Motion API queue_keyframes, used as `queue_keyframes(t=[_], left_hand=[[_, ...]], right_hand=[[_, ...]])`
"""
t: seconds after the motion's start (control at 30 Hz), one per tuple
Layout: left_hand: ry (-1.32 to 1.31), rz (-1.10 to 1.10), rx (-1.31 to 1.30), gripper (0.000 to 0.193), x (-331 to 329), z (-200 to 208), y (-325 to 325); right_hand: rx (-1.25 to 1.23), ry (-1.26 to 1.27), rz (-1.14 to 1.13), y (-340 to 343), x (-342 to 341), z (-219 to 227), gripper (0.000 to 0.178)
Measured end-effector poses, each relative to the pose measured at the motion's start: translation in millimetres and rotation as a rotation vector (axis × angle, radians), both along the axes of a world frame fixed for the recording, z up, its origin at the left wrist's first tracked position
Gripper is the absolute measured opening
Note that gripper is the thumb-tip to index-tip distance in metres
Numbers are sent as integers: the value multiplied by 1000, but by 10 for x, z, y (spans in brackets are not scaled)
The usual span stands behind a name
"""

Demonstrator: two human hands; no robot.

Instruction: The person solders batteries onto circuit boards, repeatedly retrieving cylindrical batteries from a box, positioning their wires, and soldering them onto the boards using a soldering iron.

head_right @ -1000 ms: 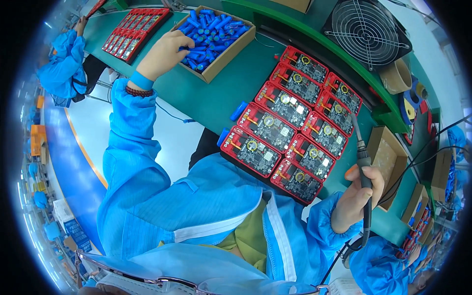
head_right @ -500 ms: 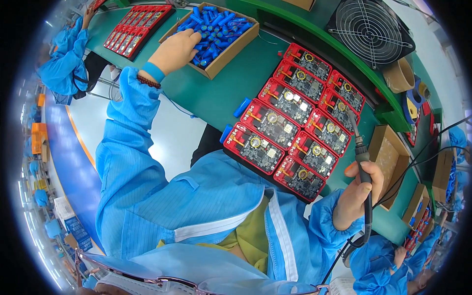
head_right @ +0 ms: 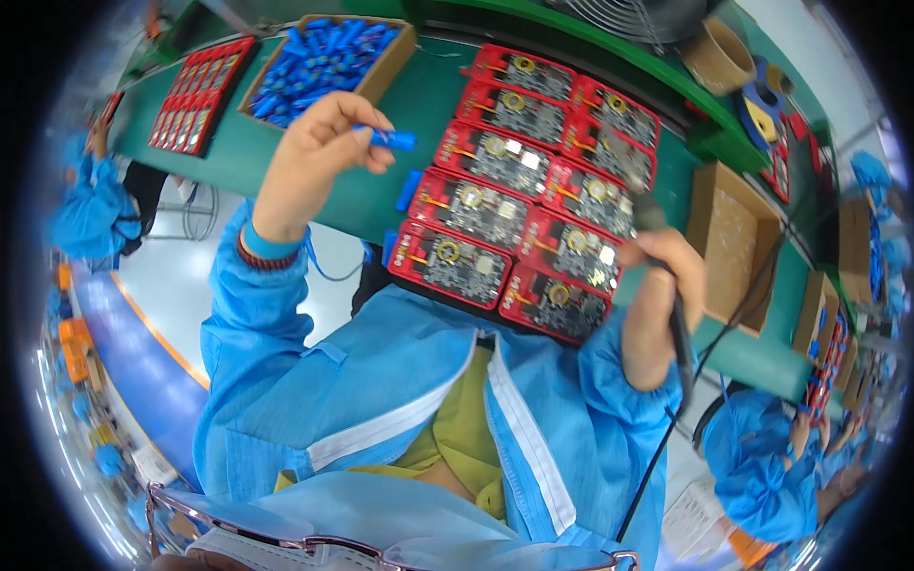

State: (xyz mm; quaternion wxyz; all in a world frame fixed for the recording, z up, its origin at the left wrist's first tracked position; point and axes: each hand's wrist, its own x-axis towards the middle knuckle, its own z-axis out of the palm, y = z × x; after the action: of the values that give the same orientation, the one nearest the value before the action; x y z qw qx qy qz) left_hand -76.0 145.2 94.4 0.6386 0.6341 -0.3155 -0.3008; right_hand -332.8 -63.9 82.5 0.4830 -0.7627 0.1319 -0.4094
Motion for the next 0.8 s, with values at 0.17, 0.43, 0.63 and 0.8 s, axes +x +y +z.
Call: queue_keyframes(t=[0.17, 0.43, 0.63, 0.8], left_hand=[[172, -230, 12, 7, -549, -150, -346], [122, -221, 17, 7, -980, -242, -643], [66, -325, 88, 7, -1073, -278, -677], [-25, -345, 80, 7, -1116, -315, -663]], right_hand=[[21, 207, 213, 191, 200, 103, 33], [-217, 154, 198, 184, 322, -131, 42], [-177, 130, 160, 142, 245, -156, 36], [125, 178, 164, 208, 192, -163, 32]])
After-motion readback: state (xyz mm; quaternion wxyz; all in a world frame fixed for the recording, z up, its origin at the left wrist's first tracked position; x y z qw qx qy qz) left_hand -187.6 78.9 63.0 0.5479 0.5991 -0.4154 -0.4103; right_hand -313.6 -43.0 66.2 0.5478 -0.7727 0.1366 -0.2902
